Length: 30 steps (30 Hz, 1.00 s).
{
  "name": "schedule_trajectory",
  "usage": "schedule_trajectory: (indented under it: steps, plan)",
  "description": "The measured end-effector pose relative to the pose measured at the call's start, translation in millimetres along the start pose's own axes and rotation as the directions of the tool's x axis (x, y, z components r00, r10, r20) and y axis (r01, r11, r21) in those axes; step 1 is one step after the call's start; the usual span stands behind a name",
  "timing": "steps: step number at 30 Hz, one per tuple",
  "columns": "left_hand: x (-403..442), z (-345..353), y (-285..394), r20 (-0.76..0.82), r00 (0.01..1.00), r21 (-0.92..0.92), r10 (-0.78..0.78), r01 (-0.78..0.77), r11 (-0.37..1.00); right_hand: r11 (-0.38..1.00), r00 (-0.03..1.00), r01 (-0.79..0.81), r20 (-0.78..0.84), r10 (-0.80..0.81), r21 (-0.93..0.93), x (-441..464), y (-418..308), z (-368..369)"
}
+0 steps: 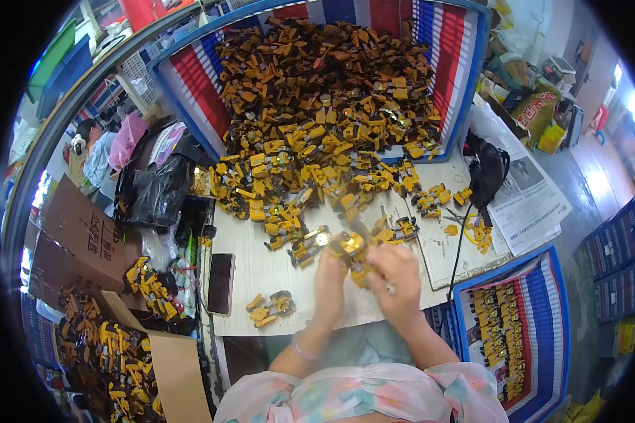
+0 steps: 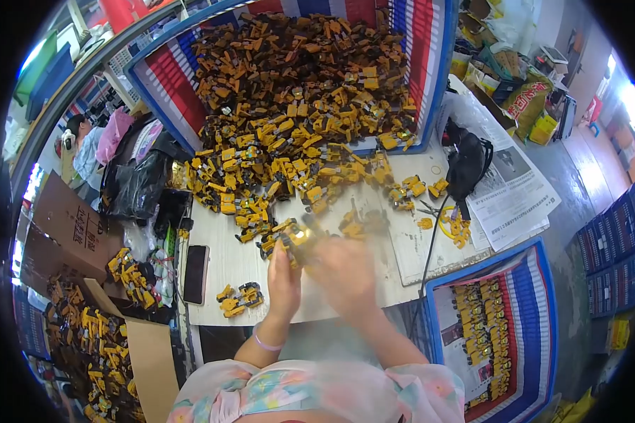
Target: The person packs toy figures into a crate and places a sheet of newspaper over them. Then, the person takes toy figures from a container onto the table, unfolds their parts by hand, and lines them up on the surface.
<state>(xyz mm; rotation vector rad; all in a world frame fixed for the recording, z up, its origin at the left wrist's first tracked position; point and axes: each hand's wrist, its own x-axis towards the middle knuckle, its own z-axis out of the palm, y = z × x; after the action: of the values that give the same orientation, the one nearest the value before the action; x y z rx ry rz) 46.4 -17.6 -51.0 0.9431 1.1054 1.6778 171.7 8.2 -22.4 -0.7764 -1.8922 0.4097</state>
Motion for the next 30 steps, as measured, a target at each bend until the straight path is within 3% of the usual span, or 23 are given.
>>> schedule_trajectory:
  steps: [2, 3, 4, 7, 10, 12, 14, 16, 19, 22, 25, 28, 30]
  plan:
    - [1.6, -2.7, 5.1, 0.032, 0.999, -0.041, -0.006, 0.007, 0.999, 0.942, 0.959, -0.280, 0.020, 0.282, 0.186, 6.8, 0.4, -4.3]
    - [2.8, -10.8, -4.2, 0.058, 0.998, 0.054, -0.026, 0.023, 0.998, 0.911, 0.944, -0.330, 0.094, 0.317, 0.247, 10.0, 2.3, -5.9]
    - [1.2, -10.7, -1.0, 0.053, 0.997, 0.020, -0.062, 0.061, 0.998, 0.888, 0.931, -0.364, 0.092, 0.353, 0.281, 10.7, 3.8, -4.9]
    - [2.1, -8.3, 9.4, 0.066, 0.992, -0.026, -0.111, 0.113, 0.993, 0.823, 0.901, -0.431, 0.118, 0.418, 0.370, 12.5, 15.7, -1.6]
    - [4.5, -21.4, 3.5, 0.221, 0.967, 0.078, -0.126, 0.112, 0.991, 0.655, 0.803, -0.590, 0.430, 0.413, 0.473, 7.7, 39.4, 2.4]
    - [3.3, -24.2, 2.9, 0.155, 0.973, 0.135, -0.169, 0.149, 0.980, 0.524, 0.752, -0.658, 0.442, 0.488, 0.541, 5.4, 36.6, 4.6]
    - [2.1, -20.3, -3.1, 0.056, 0.992, 0.121, -0.109, 0.102, 0.987, 0.430, 0.718, -0.685, 0.444, 0.536, 0.589, 0.0, 34.4, 6.6]
    - [0.3, -27.2, -2.8, 0.093, 0.984, 0.166, -0.153, 0.136, 0.977, 0.383, 0.706, -0.683, 0.428, 0.564, 0.622, -8.4, 35.7, 10.7]
    - [-2.5, -23.4, 14.6, 0.157, 0.963, 0.314, -0.220, 0.162, 0.936, 0.427, 0.773, -0.596, 0.343, 0.533, 0.680, -18.1, 34.8, 18.2]
    - [-1.9, -24.0, 17.0, 0.187, 0.959, 0.370, -0.213, 0.132, 0.920, 0.359, 0.720, -0.666, 0.438, 0.538, 0.654, -19.8, 34.0, 15.9]
    - [-2.4, -25.7, 11.6, 0.185, 0.968, 0.402, -0.172, 0.085, 0.912, 0.365, 0.687, -0.725, 0.574, 0.446, 0.584, -3.1, 34.4, -0.7]
    - [-3.9, -21.9, 12.2, 0.113, 0.983, 0.511, -0.142, 0.065, 0.857, 0.620, 0.745, -0.629, 0.593, 0.306, 0.470, -6.2, 49.1, 5.9]
    - [-3.9, -18.6, 13.9, 0.074, 0.991, 0.550, -0.110, 0.051, 0.833, 0.636, 0.735, -0.630, 0.607, 0.302, 0.446, -3.7, 47.9, 4.5]
